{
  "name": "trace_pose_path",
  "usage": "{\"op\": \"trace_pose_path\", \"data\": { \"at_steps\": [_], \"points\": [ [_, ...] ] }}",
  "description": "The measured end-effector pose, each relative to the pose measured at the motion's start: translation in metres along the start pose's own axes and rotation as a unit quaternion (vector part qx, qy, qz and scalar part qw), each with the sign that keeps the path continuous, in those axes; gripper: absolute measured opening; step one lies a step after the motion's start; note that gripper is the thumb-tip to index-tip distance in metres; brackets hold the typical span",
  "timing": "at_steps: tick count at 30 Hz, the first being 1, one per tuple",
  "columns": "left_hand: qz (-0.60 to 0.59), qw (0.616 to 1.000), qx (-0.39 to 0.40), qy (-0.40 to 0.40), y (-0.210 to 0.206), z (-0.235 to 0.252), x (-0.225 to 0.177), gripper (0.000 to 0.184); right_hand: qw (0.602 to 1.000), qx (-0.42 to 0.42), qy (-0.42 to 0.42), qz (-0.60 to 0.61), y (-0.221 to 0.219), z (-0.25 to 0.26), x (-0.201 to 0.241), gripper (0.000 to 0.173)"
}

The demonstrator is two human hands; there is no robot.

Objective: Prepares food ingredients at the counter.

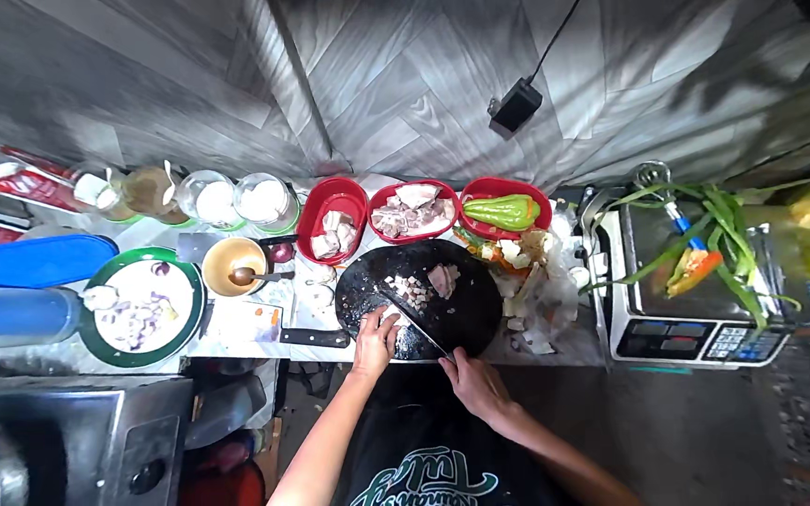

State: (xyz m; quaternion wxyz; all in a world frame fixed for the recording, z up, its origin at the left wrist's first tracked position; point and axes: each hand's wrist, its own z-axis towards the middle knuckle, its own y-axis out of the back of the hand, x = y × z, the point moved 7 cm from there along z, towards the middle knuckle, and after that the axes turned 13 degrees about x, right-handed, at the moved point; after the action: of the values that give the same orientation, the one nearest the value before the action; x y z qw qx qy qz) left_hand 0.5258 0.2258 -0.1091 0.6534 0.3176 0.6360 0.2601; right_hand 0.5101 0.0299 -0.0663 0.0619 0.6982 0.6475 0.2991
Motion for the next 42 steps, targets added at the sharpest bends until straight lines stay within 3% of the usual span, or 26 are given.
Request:
{"op": "trace_pose_path", "data": {
  "at_steps": [7, 12, 19, 25, 30, 42],
  "points": [
    [0.007, 1.0, 0.012, -0.009, 0.0, 0.001, 0.001, 0.021, 0.997, 0.055, -0.045, -0.035, -0.004, 0.0, 0.008, 0.053],
    [-0.002, 1.0, 0.03, 0.007, 0.001, 0.005, 0.003, 0.024, 0.998, 0.04, -0.043, -0.015, -0.006, 0.03, 0.01, 0.055],
    [0.022, 0.997, 0.076, 0.019, 0.001, 0.005, 0.0, 0.026, 0.998, 0.049, -0.05, -0.002, -0.007, 0.011, 0.006, 0.054],
    [0.013, 0.996, 0.088, 0.016, 0.001, 0.002, -0.001, 0.026, 0.998, 0.05, -0.023, 0.042, -0.003, 0.03, 0.013, 0.056],
    [0.006, 0.997, 0.07, 0.011, 0.006, -0.002, 0.003, 0.024, 1.0, 0.022, -0.006, -0.002, -0.001, 0.01, 0.009, 0.056],
    [0.016, 0.997, 0.062, -0.048, 0.003, 0.004, 0.009, 0.021, 0.996, 0.066, -0.051, -0.01, -0.011, 0.008, 0.01, 0.055]
  ]
}}
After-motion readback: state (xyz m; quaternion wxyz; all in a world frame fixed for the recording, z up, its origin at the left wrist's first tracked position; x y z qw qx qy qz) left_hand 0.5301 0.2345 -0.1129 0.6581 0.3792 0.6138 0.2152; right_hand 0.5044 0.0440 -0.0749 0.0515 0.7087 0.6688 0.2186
